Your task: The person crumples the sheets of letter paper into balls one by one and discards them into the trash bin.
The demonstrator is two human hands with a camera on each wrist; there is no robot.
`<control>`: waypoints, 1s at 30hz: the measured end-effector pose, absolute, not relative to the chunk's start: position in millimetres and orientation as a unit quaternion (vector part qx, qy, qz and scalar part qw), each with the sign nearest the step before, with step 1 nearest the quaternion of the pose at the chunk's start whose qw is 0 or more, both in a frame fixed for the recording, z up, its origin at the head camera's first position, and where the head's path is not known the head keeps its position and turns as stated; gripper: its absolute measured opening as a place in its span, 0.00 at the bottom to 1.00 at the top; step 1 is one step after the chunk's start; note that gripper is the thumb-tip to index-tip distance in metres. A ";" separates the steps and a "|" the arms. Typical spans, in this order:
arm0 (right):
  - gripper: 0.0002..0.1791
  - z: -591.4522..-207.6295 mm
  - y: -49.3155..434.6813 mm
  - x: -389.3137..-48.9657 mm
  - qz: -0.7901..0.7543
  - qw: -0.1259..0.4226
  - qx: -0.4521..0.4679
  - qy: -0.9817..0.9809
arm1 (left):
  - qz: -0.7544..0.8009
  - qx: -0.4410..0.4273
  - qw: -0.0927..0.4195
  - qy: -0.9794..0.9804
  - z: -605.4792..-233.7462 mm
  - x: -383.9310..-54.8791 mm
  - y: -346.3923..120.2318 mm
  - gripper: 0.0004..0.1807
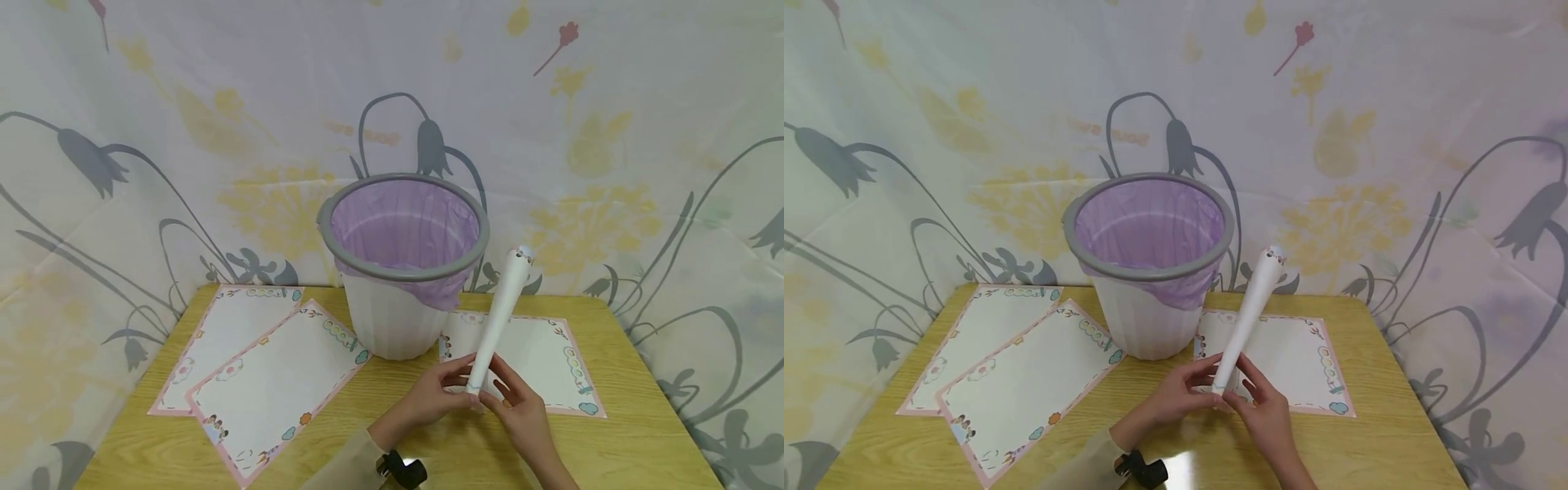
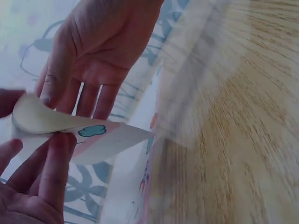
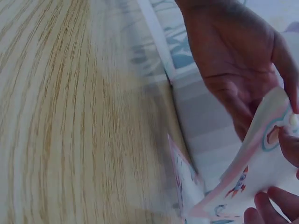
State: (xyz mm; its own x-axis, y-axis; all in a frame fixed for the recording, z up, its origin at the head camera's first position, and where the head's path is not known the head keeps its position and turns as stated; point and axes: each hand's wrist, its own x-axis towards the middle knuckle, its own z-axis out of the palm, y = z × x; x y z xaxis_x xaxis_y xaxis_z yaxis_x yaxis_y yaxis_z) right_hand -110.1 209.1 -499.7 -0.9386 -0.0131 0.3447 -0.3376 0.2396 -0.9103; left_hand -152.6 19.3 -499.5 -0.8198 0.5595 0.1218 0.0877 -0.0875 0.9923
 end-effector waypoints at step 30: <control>0.54 -446.3 222.0 -132.0 0.527 0.079 0.104 -0.839 | 0.500 0.423 0.062 0.753 -481.2 -145.1 -6.6 0.22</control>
State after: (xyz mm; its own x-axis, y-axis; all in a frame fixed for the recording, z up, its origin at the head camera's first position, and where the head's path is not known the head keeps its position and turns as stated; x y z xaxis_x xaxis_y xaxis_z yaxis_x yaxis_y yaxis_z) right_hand -132.0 222.0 -446.3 -0.9658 -0.0921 0.2425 -0.2584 0.4217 -0.8691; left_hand -145.1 -6.6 -481.2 -0.6349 0.6990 0.3292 0.5746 0.1424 0.8059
